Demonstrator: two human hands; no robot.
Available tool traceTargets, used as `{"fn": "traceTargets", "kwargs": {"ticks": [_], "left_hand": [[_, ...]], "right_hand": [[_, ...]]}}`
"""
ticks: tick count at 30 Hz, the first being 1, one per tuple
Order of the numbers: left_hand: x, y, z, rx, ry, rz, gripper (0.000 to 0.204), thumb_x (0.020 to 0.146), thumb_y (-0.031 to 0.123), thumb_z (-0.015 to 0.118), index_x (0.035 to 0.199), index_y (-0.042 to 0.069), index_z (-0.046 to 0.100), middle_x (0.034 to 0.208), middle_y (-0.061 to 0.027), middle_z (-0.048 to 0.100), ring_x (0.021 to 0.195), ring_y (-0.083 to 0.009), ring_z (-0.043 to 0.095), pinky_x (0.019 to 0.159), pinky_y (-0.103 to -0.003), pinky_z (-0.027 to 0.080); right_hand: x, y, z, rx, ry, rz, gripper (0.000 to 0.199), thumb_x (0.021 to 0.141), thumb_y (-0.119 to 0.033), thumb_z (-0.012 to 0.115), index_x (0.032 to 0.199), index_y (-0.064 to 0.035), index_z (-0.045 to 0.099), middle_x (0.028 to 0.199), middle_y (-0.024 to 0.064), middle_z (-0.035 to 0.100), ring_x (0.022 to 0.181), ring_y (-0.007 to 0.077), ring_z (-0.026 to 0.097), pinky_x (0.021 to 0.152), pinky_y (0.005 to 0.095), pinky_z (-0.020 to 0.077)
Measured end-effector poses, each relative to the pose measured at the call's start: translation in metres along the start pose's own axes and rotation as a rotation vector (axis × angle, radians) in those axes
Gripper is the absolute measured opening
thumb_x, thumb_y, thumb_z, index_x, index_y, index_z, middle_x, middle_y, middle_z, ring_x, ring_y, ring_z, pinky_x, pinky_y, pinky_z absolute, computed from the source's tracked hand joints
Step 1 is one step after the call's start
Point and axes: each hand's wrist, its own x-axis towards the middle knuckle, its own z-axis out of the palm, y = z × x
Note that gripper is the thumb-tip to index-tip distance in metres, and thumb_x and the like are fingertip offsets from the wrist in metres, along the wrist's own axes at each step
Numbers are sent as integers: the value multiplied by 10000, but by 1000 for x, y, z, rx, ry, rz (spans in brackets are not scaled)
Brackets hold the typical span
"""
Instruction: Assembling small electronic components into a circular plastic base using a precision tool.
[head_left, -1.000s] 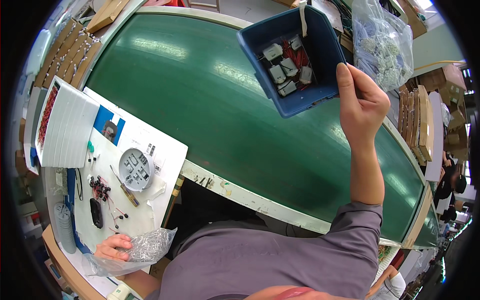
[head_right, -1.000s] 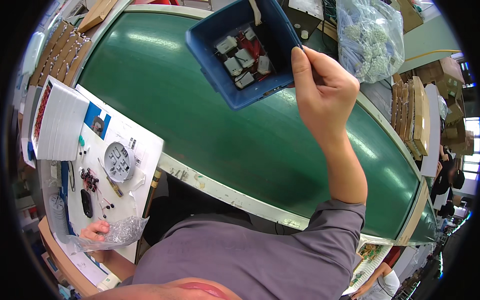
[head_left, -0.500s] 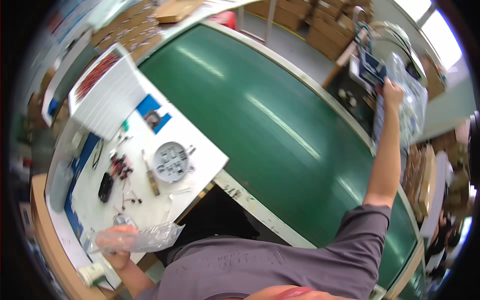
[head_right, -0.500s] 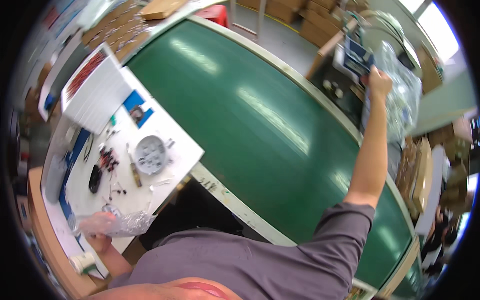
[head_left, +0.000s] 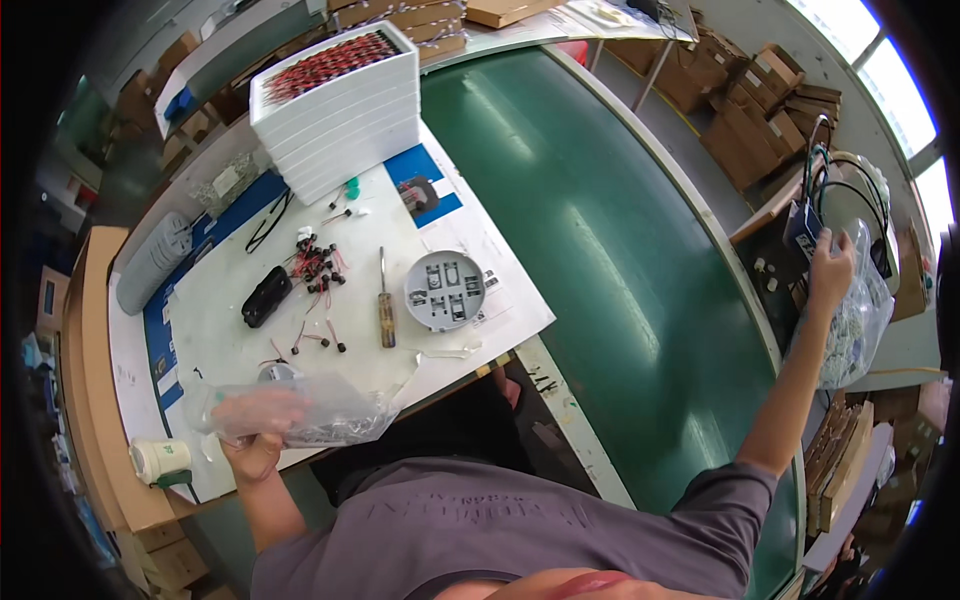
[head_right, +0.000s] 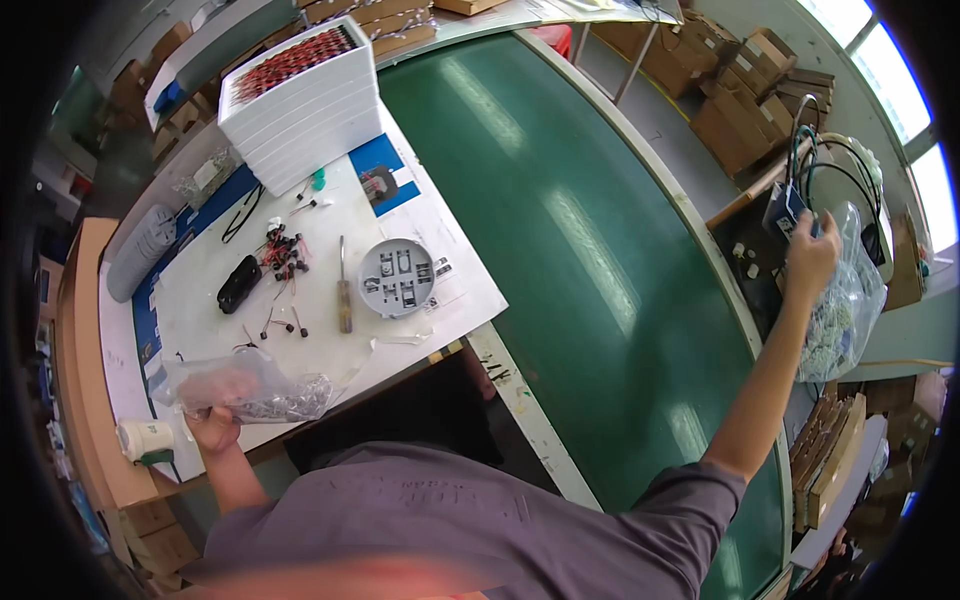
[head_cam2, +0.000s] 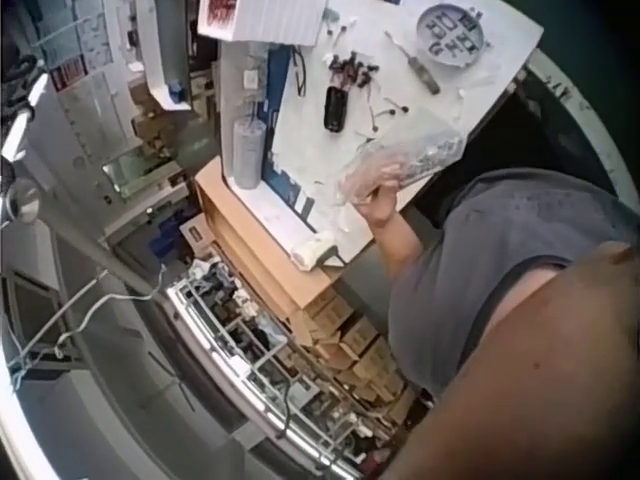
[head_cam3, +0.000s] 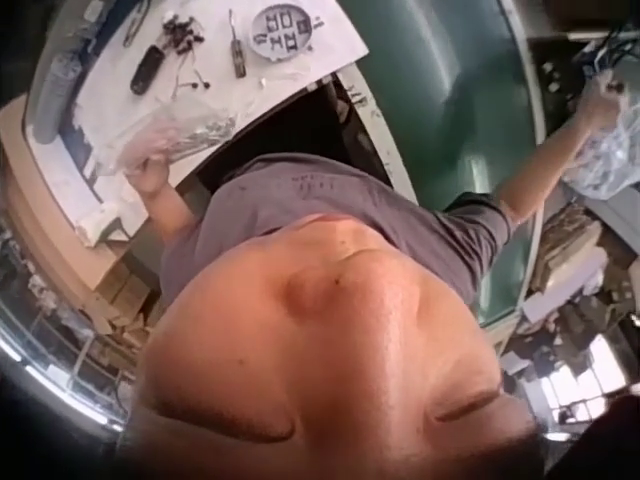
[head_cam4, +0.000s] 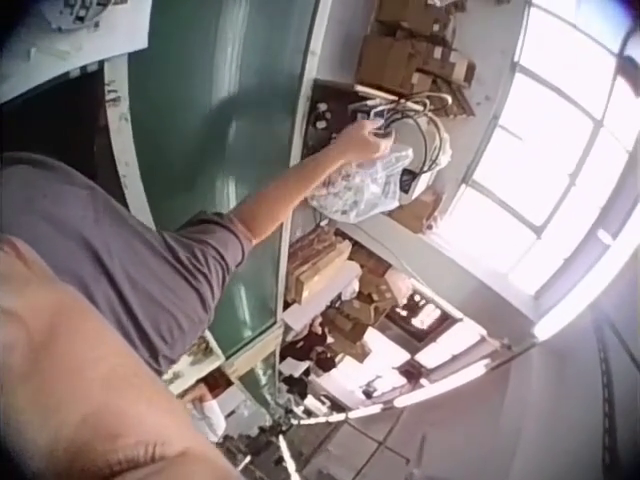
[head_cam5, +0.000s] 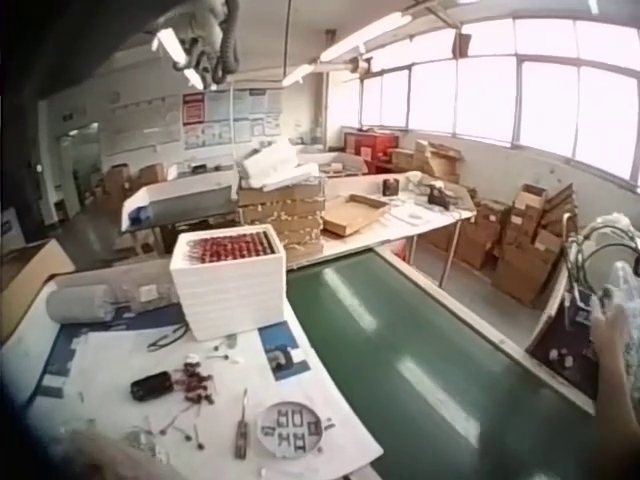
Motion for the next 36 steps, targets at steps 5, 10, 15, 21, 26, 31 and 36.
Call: {"fn": "traceTargets", "kwargs": {"ticks": [5,10,15,21,26,31,36], "left_hand": [[-8,3,2,214,159,-203,237,926,67,705,1057,-102,807,869,-123,794,584,-95,488,535,-207,366],[8,12,6,17,295,-227,353,1072,190,617,1138,-120,771,1028,-174,781,824,-188,675,790,-242,511],[-44,39,-20,-437,451,-190,477,1135,287,524,1272,-135,699,1175,-265,776,1045,-283,764,966,-332,599],[-113,59,-70,-317,638,-53,424,1122,232,561,1317,-129,668,1172,-267,772,1068,-304,769,968,-359,621],[-148,53,-119,-157,648,-57,341,1091,169,627,1259,-118,706,1171,-255,774,1025,-295,775,945,-349,624],[-153,29,-142,-197,785,-129,249,1046,92,691,1193,-103,738,1139,-230,783,993,-264,776,910,-318,617],[-136,7,-128,-108,987,-27,172,1034,63,714,1122,-76,766,1067,-196,796,969,-215,763,884,-274,600]], "right_hand": [[-106,-316,-146,1297,-1109,-402,313,984,-102,746,1275,12,733,1117,119,772,874,160,678,832,281,562],[-202,-465,-206,1843,-1562,-165,253,1004,-89,751,1199,71,739,1073,147,770,895,182,690,868,277,559],[-245,-542,-231,1729,-1936,-292,218,1002,-97,782,1142,69,761,937,90,774,791,124,655,767,229,530],[-302,-588,-276,1763,-1911,-397,164,1012,-82,766,1086,63,780,910,83,771,795,107,646,749,220,520],[-350,-619,-294,1767,-1869,-452,159,1010,-82,766,1067,66,782,897,88,771,793,111,648,739,220,520],[-377,-653,-297,1624,-1790,-457,221,995,-91,778,1154,60,747,952,109,766,819,138,668,773,242,540],[-412,-659,-308,1669,-1015,-571,359,914,3,799,1254,-16,687,1083,104,708,890,198,685,796,296,579]]}}
